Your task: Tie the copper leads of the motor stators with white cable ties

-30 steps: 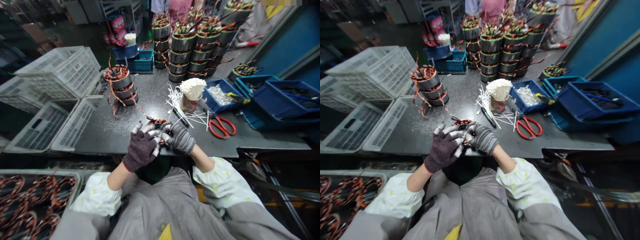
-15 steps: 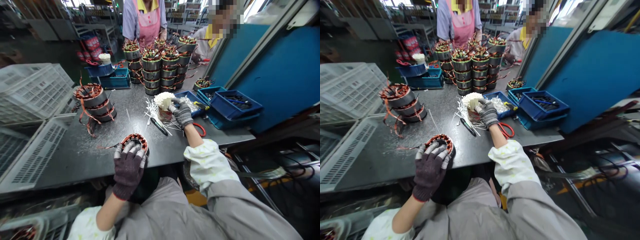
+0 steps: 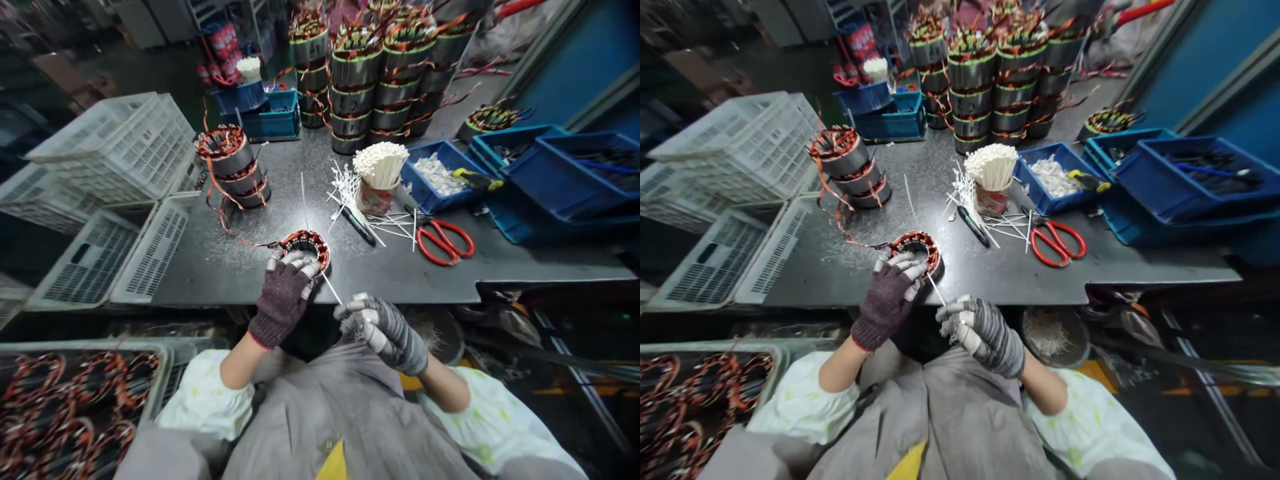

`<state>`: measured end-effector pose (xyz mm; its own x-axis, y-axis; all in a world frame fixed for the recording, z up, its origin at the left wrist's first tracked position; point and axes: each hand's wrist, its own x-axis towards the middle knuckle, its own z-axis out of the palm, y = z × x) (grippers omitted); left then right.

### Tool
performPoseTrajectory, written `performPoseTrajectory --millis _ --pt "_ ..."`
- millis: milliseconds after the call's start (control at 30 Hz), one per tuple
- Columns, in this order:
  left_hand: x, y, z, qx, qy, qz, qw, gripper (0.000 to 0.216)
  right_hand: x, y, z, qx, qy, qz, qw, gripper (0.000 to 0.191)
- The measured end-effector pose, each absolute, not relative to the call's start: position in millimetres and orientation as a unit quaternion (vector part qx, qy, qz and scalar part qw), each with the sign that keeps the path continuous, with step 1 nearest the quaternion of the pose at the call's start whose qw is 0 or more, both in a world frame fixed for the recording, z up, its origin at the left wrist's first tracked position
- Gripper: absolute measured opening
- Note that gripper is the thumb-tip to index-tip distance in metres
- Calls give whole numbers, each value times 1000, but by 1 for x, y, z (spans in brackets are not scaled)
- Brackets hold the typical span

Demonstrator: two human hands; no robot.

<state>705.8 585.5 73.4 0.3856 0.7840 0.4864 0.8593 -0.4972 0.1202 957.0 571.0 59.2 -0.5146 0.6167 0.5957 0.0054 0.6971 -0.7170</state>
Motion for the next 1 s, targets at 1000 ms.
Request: performPoseTrajectory --millis 1000 --pt "716 589 75 -804 -509 -291 98 21 934 593 64 -225 -809 266 474 24"
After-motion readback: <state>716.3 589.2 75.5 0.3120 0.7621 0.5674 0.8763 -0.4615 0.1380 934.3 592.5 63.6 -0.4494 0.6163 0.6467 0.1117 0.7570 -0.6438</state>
